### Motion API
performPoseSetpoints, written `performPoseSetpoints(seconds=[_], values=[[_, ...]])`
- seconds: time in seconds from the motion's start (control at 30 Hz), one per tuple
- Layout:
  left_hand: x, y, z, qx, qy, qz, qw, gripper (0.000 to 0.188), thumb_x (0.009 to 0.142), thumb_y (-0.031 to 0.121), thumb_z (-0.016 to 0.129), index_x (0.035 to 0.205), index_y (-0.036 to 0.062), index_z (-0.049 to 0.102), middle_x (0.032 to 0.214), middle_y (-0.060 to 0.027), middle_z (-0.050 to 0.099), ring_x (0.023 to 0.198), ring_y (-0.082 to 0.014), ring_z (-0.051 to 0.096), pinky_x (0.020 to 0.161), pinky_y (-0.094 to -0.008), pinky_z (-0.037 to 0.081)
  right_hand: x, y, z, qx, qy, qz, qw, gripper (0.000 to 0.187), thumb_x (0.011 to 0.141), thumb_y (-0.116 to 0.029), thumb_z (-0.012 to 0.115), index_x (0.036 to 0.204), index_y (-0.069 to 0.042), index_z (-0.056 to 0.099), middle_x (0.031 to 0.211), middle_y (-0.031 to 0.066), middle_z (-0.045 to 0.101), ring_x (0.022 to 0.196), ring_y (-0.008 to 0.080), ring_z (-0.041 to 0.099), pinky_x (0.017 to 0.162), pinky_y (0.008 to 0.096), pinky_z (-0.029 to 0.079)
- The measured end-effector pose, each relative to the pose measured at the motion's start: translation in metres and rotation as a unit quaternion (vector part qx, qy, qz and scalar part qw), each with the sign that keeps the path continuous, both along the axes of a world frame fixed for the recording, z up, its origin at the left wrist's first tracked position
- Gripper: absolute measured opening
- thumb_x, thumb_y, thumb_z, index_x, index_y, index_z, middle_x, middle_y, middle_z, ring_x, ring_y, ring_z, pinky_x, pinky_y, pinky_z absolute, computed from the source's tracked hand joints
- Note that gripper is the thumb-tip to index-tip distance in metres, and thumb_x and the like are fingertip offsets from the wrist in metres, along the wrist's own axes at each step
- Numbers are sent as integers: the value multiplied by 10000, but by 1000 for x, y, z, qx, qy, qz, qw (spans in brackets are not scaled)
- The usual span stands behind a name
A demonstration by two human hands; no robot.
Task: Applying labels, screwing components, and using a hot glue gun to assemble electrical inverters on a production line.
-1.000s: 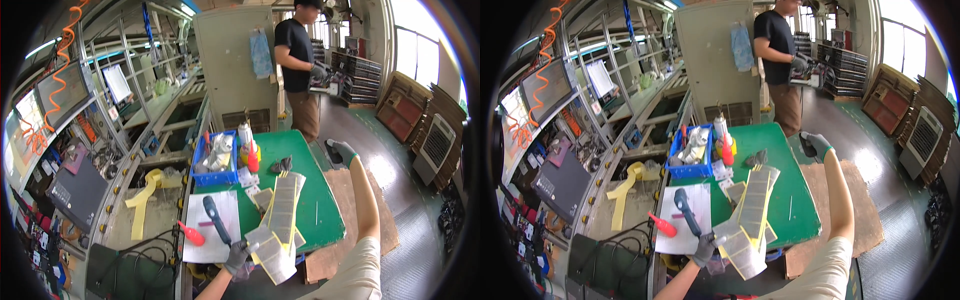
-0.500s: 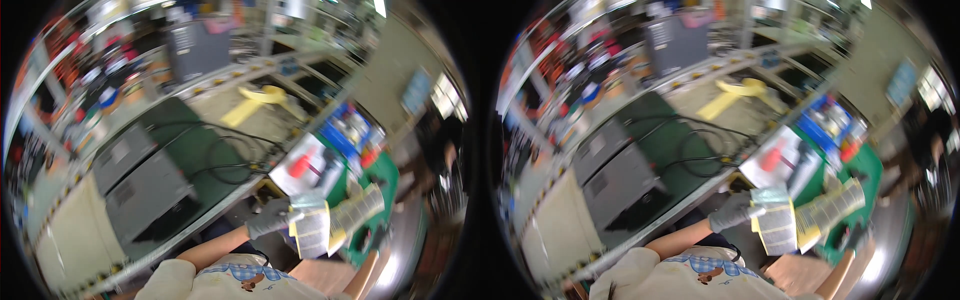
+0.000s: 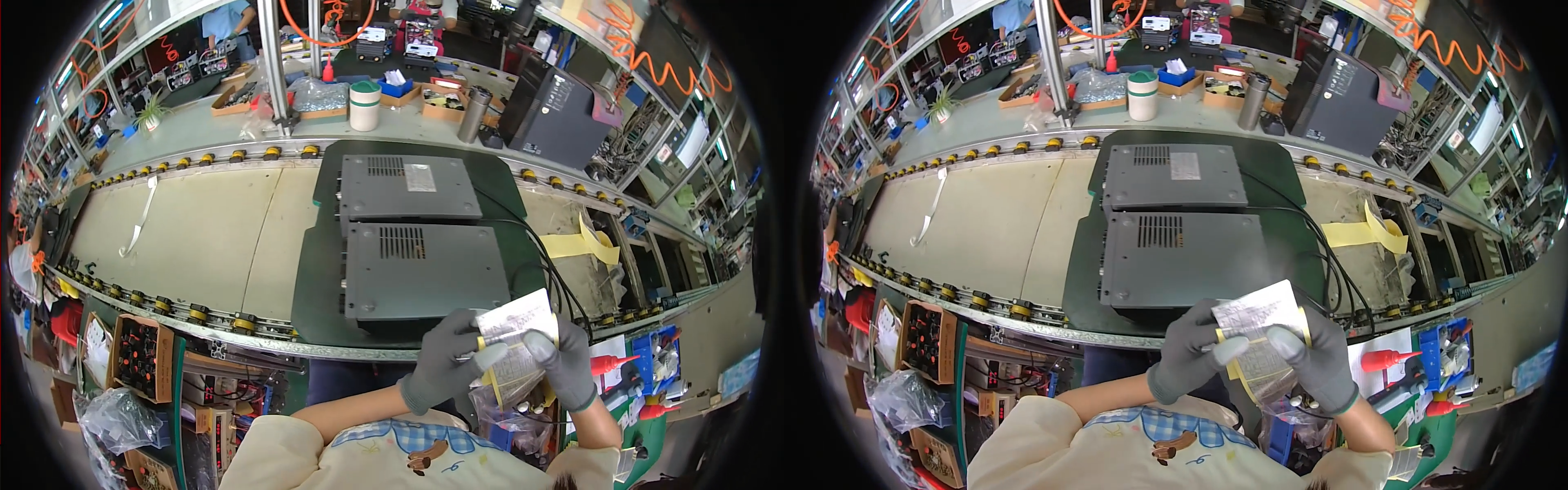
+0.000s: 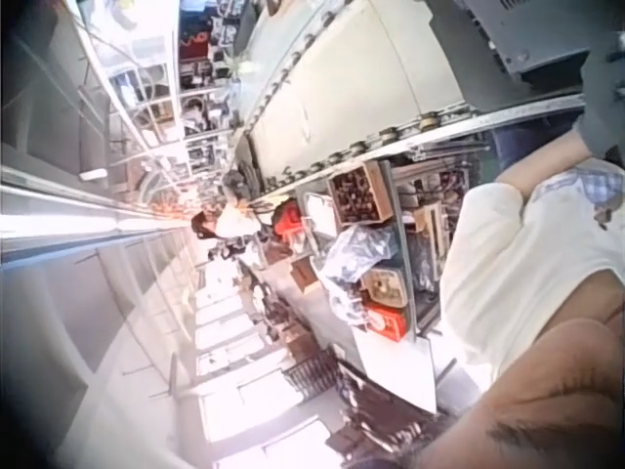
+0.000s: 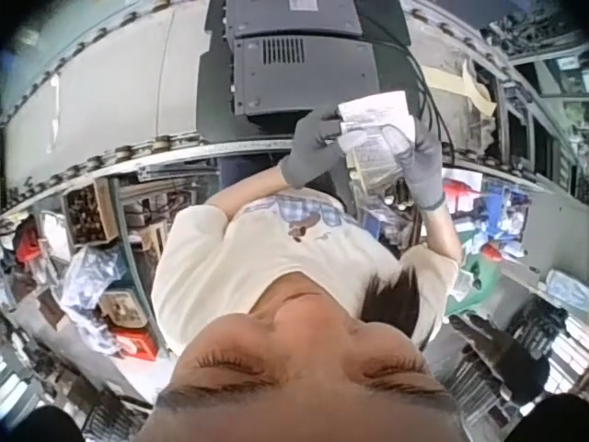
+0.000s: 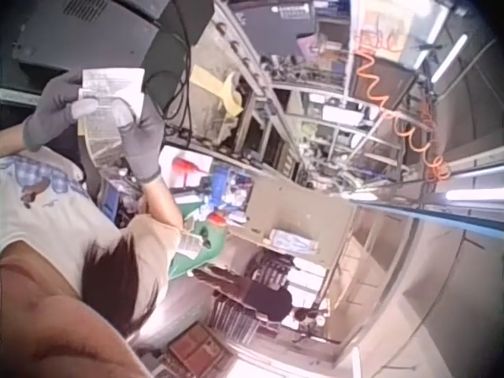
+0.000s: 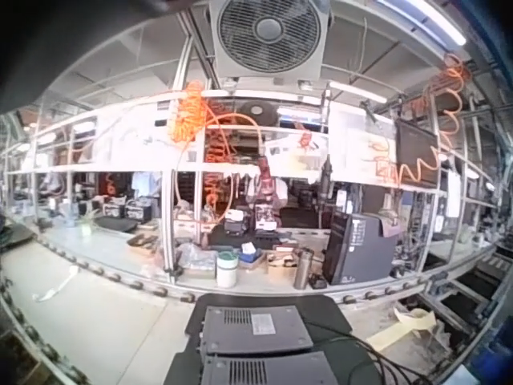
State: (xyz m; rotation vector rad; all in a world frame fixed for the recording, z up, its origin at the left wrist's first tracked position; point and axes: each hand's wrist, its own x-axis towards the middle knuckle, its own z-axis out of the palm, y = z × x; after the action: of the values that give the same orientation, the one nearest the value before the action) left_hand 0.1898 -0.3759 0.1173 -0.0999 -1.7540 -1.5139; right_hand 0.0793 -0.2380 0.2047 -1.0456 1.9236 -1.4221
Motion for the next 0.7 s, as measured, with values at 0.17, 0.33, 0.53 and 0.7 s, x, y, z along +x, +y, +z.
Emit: performPoseSetpoints(seconds=[0.17,0.33,0.53,0.7], values=[[39,-60,4,91,-97,17,991,224,848,203,620,973,19,654,1005,-140,607,815,-220,620,722,-275,482,-24,-90,27,73,86,48,992,386,882,-354,595,1010,10,620,849,44,630,794,82,538,714,247,447],[70,-109,23,14,-133,137,981,205,819,166,633,976,34,646,999,-137,613,784,-240,630,723,-304,506,-99,-154,53,207,135,169,954,479,886,-423,565,1054,22,618,781,42,619,735,83,524,671,256,444],[58,-142,20,-69,-218,242,943,251,763,152,647,999,68,645,1094,-163,572,952,-318,580,764,-371,506,-99,-213,19,289,116,335,889,423,874,-384,587,1003,15,638,765,85,626,713,114,547,684,272,461],[36,-144,13,-220,-280,323,877,288,756,65,597,1041,62,636,1128,-169,547,1051,-348,526,866,-410,454,-99,-234,-4,310,150,357,868,413,871,-384,584,925,18,657,727,100,632,642,105,540,640,282,471]])
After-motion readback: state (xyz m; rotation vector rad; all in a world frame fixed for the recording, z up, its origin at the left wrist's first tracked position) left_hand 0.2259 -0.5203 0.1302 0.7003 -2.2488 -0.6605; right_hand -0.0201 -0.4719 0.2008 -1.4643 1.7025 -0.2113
